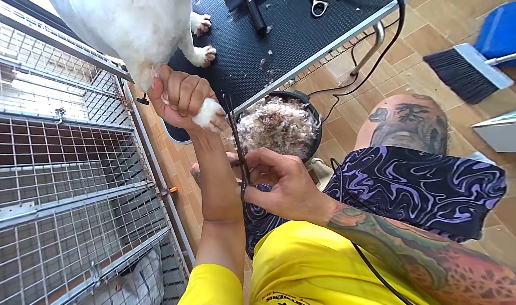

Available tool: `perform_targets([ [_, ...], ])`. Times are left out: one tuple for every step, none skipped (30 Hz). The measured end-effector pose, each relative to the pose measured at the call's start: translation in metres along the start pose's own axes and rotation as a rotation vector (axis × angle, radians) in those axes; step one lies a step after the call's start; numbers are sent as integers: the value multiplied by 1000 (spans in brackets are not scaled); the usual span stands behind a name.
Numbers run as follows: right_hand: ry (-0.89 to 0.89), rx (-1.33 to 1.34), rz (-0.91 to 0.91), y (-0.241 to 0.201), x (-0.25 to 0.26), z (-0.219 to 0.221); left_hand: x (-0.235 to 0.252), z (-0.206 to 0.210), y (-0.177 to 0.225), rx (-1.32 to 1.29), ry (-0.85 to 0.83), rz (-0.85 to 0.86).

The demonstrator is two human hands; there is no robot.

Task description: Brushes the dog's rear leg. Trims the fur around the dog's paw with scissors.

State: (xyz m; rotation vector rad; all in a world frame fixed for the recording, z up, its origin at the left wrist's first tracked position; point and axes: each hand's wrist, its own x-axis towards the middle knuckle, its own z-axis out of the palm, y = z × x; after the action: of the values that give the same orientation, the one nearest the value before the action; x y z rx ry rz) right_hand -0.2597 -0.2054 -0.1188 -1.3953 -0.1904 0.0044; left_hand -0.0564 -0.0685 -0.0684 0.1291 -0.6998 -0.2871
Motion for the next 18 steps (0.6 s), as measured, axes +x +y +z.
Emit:
perform_targets([
  [0,-7,6,-1,0,1,0,1,-1,-1,3,7],
  [-1,-11,13,-1,1,1,1,2,-2,-8,13,15],
  [-2,-13,21,0,1,2,1,3,-3,-14,18,21],
  [5,-11,25,1,1,2,1,2,-3,-9,13,32],
  [15,-12,29,2,0,3,1,1,-3,-6,7,35],
  [24,-16,31,2,-1,3,2,0,-3,-5,1,35],
  [30,-16,29,2,-1,3,2,0,-3,-7,-2,33],
  [34,-9,27,1,-1,4,2,0,-3,-3,-5,32],
  [35,1,27,0,-1,5,2,0,-4,-2,0,35],
  [35,10,29,-1,-1,6,2,1,-6,3,5,48],
  [35,13,33,-1,-2,6,2,2,-8,4,13,64],
  [36,12,41,-1,-2,7,2,3,-9,11,20,74],
  [42,16,47,-1,-2,7,2,2,-9,13,19,72],
  [51,22,49,-1,-3,8,2,1,-8,10,11,62],
  [58,27,45,-1,-3,8,2,0,-8,11,4,60],
  [61,33,39,-2,-4,8,3,0,-8,10,3,64],
  [61,44,37,-2,-4,9,3,1,-9,5,5,72],
  [60,50,42,-3,-4,9,3,2,-11,3,11,83],
])
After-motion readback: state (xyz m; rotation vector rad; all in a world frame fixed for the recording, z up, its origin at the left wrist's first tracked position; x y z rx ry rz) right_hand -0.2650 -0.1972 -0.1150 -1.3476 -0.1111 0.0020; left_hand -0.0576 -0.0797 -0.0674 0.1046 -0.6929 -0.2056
